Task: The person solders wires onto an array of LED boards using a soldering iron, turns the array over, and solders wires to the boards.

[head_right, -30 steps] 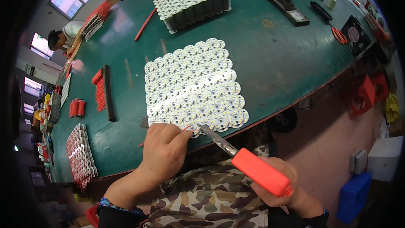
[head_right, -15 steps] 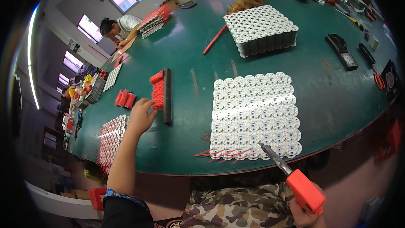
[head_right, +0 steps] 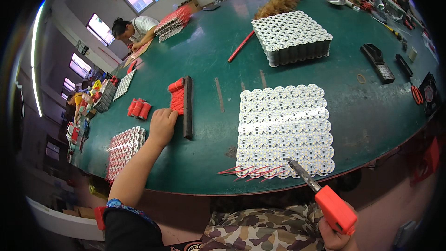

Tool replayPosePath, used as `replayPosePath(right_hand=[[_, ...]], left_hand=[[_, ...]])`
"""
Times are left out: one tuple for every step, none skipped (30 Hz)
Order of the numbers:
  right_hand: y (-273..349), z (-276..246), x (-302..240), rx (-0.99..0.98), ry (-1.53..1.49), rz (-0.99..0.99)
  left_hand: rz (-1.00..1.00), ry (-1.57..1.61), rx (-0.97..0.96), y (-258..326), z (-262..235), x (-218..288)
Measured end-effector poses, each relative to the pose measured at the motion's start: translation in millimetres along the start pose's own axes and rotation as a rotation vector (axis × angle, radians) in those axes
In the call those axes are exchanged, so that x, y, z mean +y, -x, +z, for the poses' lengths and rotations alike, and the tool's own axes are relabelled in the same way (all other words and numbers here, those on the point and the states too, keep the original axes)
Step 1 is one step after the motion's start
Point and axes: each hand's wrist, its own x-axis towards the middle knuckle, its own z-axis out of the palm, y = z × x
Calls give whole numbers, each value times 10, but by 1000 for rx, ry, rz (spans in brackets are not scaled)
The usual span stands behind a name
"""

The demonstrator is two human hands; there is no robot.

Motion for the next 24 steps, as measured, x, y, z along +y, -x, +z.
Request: replayPosePath(right_hand=[[-1, -15, -5, -27, 9, -3], [2, -19, 2, -24, 8, -4], [5, -21, 20, -15, 26, -25], [10, -24, 31, -7, 44, -46], [16, -25, 32, -4, 43, -47], [21, -23, 28, 4, 19, -30], [24, -27, 32, 16, -5, -12], [21, -35, 35, 22, -5, -13], [5, -39, 35, 18, 54, -71], [-6, -42, 35, 15, 114, -130], [-8, -42, 29, 16, 112, -133], [-5, -41, 23, 16, 100, -115], [-2, -41, 19, 15, 88, -98], [1, -42, 22, 14, 83, -100], [11, -44, 18, 14, 65, -75], [16, -47, 12, 13, 45, -50], [14, -52, 0, 13, 42, -51], [2, -58, -13, 12, 64, -67], [-9, -59, -17, 12, 86, -83], [-10, -58, -7, 12, 82, -85], [4, -56, 9, 19, 56, -70], [17, -56, 25, 25, 30, -55], [25, -61, 43, 25, 25, -57], [33, -73, 64, 25, 26, -60]], left_hand=[[24, 1, 8, -1, -10, -9], [27, 1, 10, 5, -5, -18], [28, 13, 32, 15, 1, -24], [29, 25, 53, 25, 6, -31], [31, 24, 55, 36, 9, -42], [14, 53, 53, 48, 12, -54], [-1, 83, 53, 42, 25, -55], [3, 84, 56, 46, 41, -51], [-52, 114, 52, 69, 45, -55], [-107, 144, 48, 88, 52, -61], [-105, 141, 50, 101, 61, -69], [-142, 167, 40, 109, 58, -68], [-179, 192, 30, 116, 51, -77], [-178, 187, 29, 126, 36, -98], [-143, 155, 27, 116, 3, -106], [-107, 123, 24, 107, -31, -114], [-106, 119, 24, 102, -71, -117], [-79, 102, 21, 79, -129, -111], [-52, 84, 17, 60, -174, -106], [-51, 80, 17, 53, -205, -101], [-97, 104, -39, 66, -242, -95], [-144, 127, -94, 71, -268, -92], [-143, 122, -93, 67, -281, -92], [-194, 207, -78, 67, -294, -91]])
